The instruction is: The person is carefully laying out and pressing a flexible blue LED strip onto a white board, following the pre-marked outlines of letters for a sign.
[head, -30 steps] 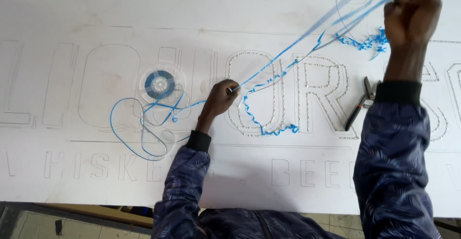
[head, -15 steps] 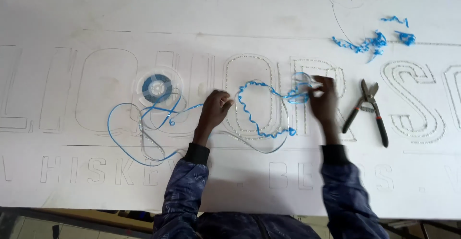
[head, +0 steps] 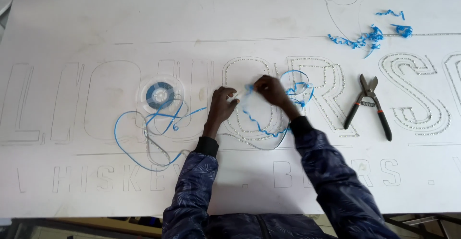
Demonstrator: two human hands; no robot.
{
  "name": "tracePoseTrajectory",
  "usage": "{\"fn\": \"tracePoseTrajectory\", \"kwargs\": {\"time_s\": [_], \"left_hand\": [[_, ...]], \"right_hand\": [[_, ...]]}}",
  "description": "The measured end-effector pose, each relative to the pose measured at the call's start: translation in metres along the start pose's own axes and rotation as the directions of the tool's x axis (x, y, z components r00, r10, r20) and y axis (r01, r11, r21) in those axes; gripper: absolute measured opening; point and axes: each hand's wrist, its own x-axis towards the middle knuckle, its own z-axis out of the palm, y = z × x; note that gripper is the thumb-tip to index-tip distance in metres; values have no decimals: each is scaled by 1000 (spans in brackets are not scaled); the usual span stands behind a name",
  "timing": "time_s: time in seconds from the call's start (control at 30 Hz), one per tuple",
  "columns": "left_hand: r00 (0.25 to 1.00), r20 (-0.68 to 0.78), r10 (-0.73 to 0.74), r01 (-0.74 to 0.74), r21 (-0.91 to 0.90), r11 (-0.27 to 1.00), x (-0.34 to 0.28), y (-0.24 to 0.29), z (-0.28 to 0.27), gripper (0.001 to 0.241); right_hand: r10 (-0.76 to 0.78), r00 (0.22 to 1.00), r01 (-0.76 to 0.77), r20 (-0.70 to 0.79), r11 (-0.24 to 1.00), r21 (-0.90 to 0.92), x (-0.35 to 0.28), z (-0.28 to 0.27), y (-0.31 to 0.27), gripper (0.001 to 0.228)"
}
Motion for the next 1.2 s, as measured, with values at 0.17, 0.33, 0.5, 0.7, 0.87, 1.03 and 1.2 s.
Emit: {"fn": "tracePoseTrajectory", "kwargs": {"time_s": [0.17, 0.33, 0.5, 0.7, 0.87, 1.03, 1.2], "left_hand": [[999, -43, 12, -10, 59, 998, 4, 3, 3, 22], [997, 4, 83, -83, 112, 990, 24, -9, 9, 6], [982, 190, -8, 68, -312, 948, 28, -6, -5, 6], [978, 206, -27, 102, -364, 926, 39, -5, -15, 51], [983, 140, -122, 163, -329, 930, 60, -22, 2, 24], [996, 83, -41, 64, -296, 953, 62, -21, -1, 21], [994, 57, 93, -80, -196, 977, 71, -18, -18, 12]], "right_hand": [[329, 831, -193, -449, 927, 322, -37, -130, 67, 32], [199, 487, -461, -850, 886, -56, -114, -161, -11, 72], [16, 701, -235, -713, 949, -210, -150, -70, -68, 26], [80, 958, -114, -274, 987, -110, -125, 59, -152, 30], [-161, 943, 43, -291, 926, -374, -122, 112, -110, 30], [-146, 953, 46, -265, 936, -349, -129, 110, -107, 28], [-128, 967, 43, -222, 934, -354, -127, 107, -106, 34]]}}
